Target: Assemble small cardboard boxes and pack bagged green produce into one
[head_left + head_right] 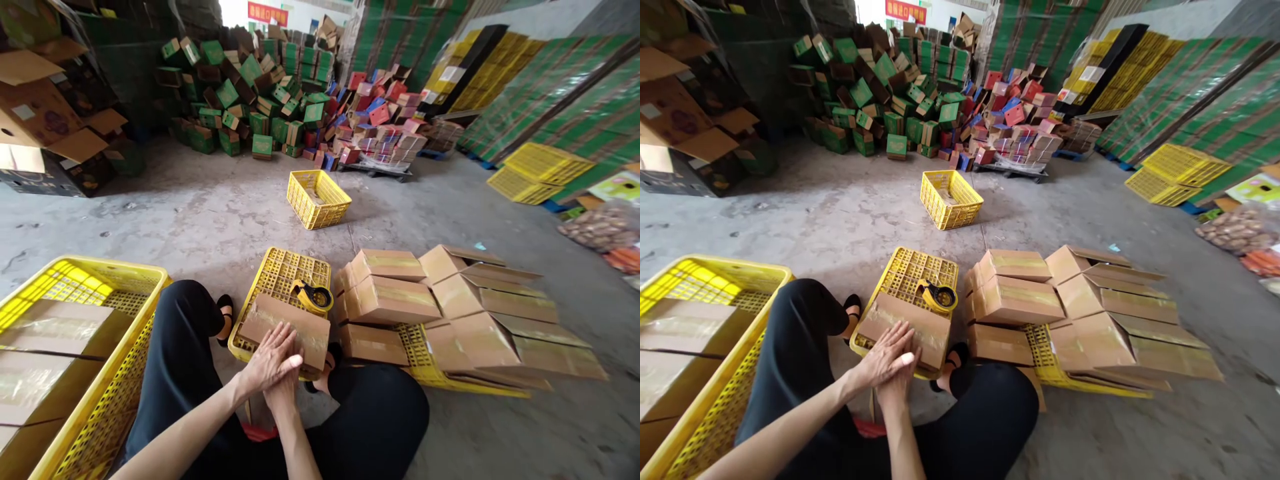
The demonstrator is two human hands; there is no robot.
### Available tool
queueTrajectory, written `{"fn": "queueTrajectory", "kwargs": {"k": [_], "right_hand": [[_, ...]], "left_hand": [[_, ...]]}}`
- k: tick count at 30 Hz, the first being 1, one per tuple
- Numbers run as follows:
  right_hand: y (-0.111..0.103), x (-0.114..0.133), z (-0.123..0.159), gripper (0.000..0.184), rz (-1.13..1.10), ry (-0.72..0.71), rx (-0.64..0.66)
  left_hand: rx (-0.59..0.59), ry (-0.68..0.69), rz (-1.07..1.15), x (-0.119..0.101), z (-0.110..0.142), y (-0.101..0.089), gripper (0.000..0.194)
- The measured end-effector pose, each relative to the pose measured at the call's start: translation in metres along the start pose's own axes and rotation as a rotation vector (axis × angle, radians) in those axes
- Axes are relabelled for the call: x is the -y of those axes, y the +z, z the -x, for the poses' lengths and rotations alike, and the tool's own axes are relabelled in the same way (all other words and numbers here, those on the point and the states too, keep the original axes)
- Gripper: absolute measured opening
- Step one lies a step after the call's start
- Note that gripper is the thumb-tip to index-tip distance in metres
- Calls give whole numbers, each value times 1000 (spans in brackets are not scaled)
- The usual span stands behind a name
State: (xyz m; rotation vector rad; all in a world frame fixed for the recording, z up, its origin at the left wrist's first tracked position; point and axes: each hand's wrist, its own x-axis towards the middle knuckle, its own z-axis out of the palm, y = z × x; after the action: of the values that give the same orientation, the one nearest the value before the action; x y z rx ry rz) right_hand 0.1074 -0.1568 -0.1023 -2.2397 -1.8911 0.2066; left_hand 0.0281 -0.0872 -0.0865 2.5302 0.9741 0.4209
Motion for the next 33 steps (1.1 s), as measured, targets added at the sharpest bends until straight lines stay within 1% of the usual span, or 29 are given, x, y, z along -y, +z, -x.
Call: {"fn": "queueTrajectory", "kwargs": {"k": [1, 3, 5, 7, 8, 9, 10, 12, 14, 16, 18, 20, 22, 23, 25, 26, 28, 31, 33], "right_hand": [[-4, -7, 1, 63, 11, 23, 14], [-13, -30, 8, 59, 57, 141, 28], [-23, -55, 20, 58, 112, 267, 53], [-29, -72, 29, 62, 134, 350, 58], [-31, -75, 30, 64, 135, 358, 51], [-33, -74, 29, 66, 129, 334, 43], [-34, -71, 26, 65, 118, 278, 34], [-37, -60, 12, 57, 88, 100, 24], [-40, -49, -8, 49, 62, -57, 26], [-46, -45, -31, 46, 58, -110, 23], [-53, -49, -55, 46, 72, -84, 16], [-61, -58, -77, 47, 99, -23, 17], [-67, -69, -94, 50, 131, 80, 51], [-69, -73, -98, 52, 143, 134, 74], [-68, -80, -94, 55, 157, 203, 100], [-65, -81, -86, 55, 160, 203, 91], [-56, -81, -60, 56, 162, 141, 31], [-38, -72, -22, 56, 118, 11, -35], [-30, -67, -14, 54, 96, -38, -66]], "left_hand": [[2, -4, -8, 3, -2, 0, 70], [-4, 1, -36, 17, 5, -4, 69], [-21, 11, -70, 35, 21, -12, 70], [-26, 23, -79, 50, 38, -23, 67], [-36, 15, -72, 54, 43, -28, 65], [-43, 9, -58, 56, 45, -34, 62], [-50, 5, -42, 56, 43, -39, 59], [-57, 11, -11, 52, 30, -45, 49], [-36, 59, -4, 47, 8, -45, 39], [-18, 90, -39, 46, -16, -39, 36], [-13, 93, -103, 49, -38, -32, 40], [-17, 77, -150, 53, -58, -26, 45], [-24, 23, -179, 56, -72, -23, 46], [-30, -4, -187, 58, -76, -23, 47], [-50, -18, -188, 59, -74, -23, 49], [-59, 2, -179, 59, -68, -23, 49], [-60, 79, -151, 58, -46, -21, 48], [4, 139, -130, 56, -13, -15, 49], [11, 146, -133, 56, -7, -12, 56]]}}
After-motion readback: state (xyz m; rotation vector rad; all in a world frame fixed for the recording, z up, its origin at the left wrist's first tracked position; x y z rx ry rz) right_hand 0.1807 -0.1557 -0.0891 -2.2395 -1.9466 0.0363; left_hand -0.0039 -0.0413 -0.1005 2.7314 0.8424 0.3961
